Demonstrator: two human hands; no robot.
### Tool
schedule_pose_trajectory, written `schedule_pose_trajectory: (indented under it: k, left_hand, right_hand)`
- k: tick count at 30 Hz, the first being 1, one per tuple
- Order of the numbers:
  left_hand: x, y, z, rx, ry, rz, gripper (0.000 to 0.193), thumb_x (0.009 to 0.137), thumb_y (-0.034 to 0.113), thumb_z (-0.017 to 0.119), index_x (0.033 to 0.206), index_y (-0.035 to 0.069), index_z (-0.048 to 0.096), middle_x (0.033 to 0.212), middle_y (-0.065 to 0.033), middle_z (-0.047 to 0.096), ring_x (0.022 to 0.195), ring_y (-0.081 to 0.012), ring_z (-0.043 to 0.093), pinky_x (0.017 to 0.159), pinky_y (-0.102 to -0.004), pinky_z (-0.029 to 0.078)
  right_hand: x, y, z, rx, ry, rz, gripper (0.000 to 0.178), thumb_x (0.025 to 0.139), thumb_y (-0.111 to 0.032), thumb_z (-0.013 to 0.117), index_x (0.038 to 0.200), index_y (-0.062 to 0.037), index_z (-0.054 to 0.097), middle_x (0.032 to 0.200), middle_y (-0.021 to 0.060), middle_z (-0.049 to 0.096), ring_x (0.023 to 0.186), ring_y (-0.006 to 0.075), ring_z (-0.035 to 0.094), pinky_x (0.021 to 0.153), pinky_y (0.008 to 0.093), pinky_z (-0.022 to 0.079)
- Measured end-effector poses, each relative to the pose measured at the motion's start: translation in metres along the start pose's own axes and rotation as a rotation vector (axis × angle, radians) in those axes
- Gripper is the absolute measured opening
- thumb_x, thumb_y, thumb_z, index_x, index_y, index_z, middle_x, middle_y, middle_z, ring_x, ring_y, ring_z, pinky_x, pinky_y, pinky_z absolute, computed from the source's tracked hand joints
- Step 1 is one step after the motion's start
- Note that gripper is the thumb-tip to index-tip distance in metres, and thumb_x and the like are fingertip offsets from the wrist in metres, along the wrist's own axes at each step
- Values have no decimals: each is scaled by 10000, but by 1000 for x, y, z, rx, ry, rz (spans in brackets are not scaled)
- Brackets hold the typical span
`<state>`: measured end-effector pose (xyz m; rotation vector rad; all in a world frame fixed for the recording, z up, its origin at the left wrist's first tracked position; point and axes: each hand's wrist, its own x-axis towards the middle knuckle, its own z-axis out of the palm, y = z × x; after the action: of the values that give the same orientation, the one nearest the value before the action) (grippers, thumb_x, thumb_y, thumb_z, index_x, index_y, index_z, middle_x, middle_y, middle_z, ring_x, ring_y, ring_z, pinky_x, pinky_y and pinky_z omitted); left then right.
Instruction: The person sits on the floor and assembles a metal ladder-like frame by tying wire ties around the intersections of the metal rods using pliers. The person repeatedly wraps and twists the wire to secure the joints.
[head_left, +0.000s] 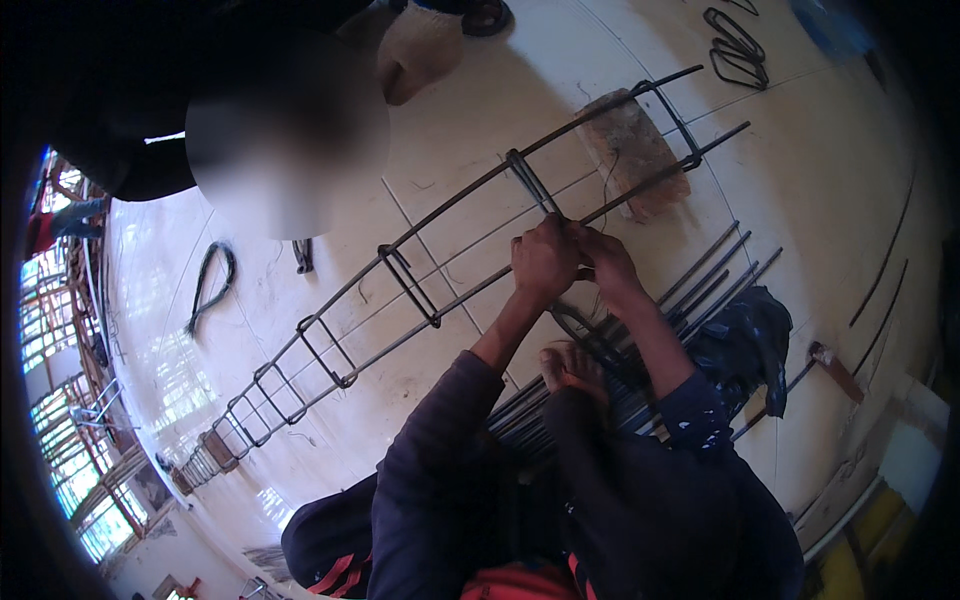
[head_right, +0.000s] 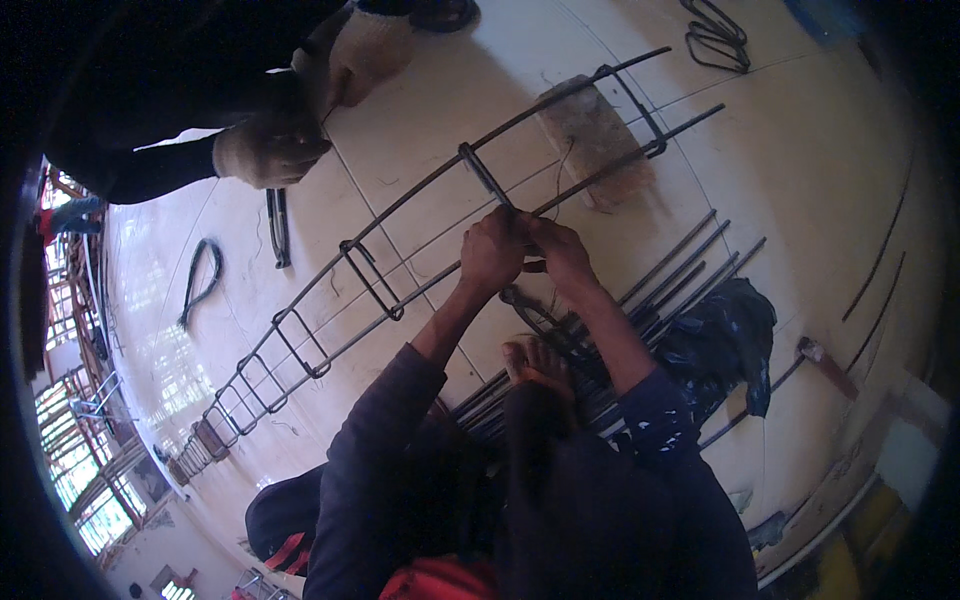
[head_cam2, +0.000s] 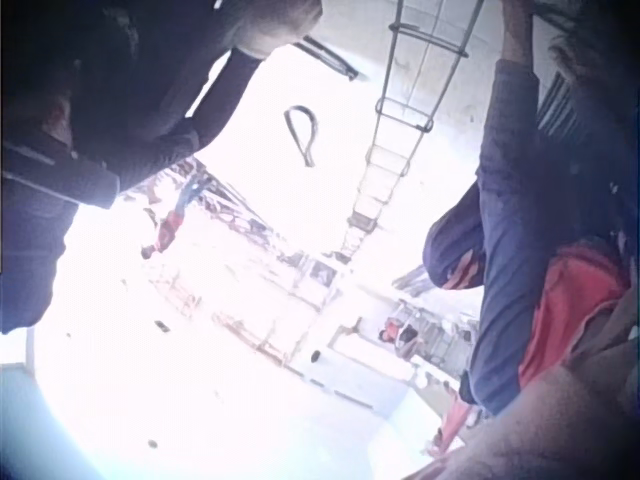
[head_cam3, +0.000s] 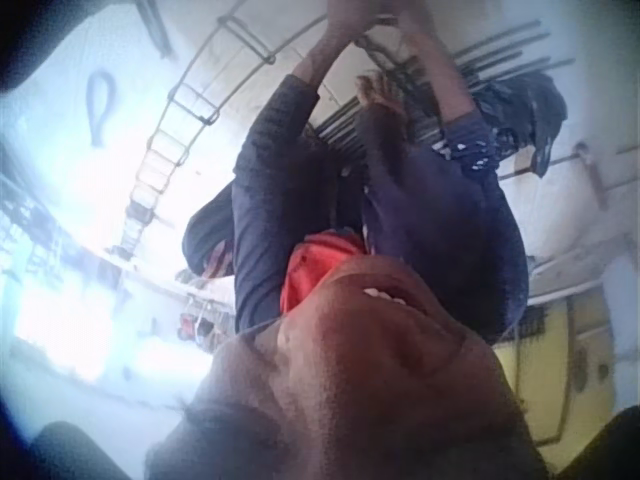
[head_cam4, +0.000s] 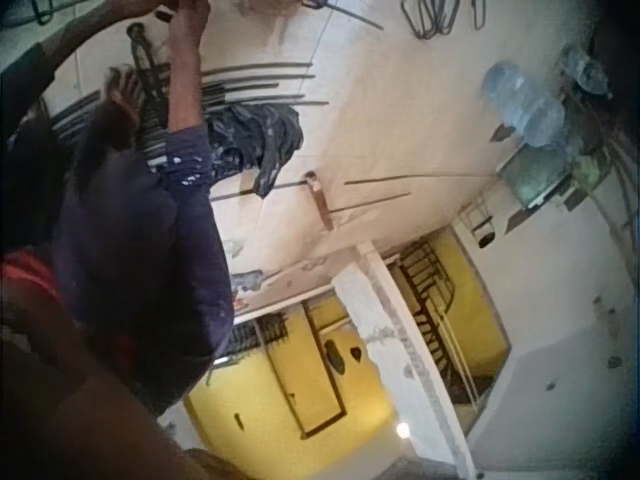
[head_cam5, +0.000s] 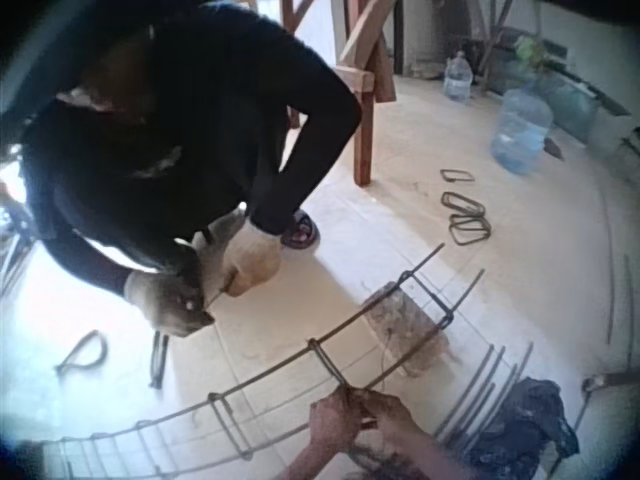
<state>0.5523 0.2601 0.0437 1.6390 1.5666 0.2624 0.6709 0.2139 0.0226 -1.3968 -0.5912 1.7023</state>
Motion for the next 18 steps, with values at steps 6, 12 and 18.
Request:
schedule_pose_trajectory:
  k: [6,12,18]
  left_hand:
    - [5,-7,6,-16,3,47,298,895,294,511,957,16,595,816,-214,666,832,-396,641,873,-481,415]
    - [-1,-2,-6,-23,-2,73,261,893,253,514,947,17,614,837,-176,680,854,-374,642,888,-455,416]
    - [0,0,-12,-51,-16,108,240,889,230,515,937,25,629,849,-181,679,863,-375,638,897,-447,416]
  right_hand:
    - [3,7,-6,-50,-52,-47,519,943,-473,494,1253,-60,542,1089,46,624,967,156,608,753,335,525]
    - [5,2,-9,-80,-76,-3,503,940,-463,509,1223,-50,550,1088,54,629,995,177,615,749,330,523]
    - [8,6,-9,-35,-57,-19,414,951,-387,525,1170,-37,560,1085,62,632,1005,186,622,736,322,524]
